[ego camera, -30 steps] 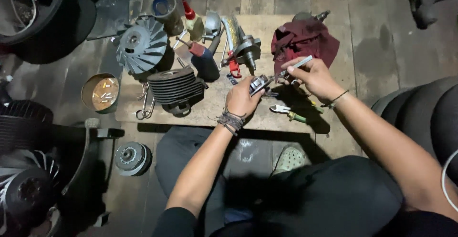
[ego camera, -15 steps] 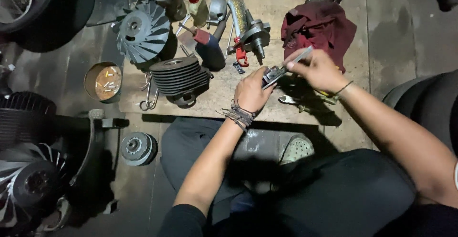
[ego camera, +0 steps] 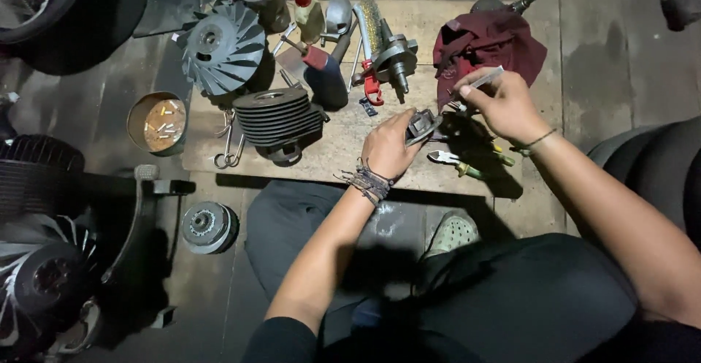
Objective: Repairing a motorcycle stator assembly by using a screwdriver and pliers to adjust internal components.
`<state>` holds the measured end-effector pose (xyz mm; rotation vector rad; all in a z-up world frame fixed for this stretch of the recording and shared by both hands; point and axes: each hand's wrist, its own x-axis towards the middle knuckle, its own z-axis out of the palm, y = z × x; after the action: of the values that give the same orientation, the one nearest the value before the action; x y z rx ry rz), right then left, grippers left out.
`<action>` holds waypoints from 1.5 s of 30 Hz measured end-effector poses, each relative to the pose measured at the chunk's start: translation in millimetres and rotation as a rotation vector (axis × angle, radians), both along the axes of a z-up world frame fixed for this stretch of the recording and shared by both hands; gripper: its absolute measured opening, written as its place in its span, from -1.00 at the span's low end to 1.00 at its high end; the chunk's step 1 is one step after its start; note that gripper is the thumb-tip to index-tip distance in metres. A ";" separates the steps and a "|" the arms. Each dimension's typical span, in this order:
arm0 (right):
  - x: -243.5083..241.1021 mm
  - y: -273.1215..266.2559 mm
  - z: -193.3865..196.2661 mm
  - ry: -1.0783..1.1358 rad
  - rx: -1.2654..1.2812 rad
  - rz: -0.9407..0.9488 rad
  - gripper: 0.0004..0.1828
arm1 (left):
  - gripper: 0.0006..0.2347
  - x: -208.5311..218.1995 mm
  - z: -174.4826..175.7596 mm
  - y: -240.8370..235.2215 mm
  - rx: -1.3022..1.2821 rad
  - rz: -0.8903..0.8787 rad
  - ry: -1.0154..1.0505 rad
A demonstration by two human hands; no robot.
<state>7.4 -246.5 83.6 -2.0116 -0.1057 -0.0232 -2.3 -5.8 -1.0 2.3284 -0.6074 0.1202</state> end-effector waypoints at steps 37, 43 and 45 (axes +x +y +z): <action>-24.7 24.1 29.6 0.064 -0.031 0.054 -0.81 | -0.54 -5.6 6.2 1.3 -0.031 0.007 -0.023; -5.2 3.9 5.8 0.023 -0.137 0.074 -0.82 | -0.55 -6.8 10.1 3.3 -0.017 0.002 0.003; -8.6 1.4 14.5 0.029 -0.128 0.027 -0.85 | -0.56 -6.7 8.4 2.3 -0.059 0.003 0.020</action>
<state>-1.2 -245.1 98.1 -2.1373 -0.1189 0.0305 -9.0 -3.4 7.4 2.2707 -0.5821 0.1145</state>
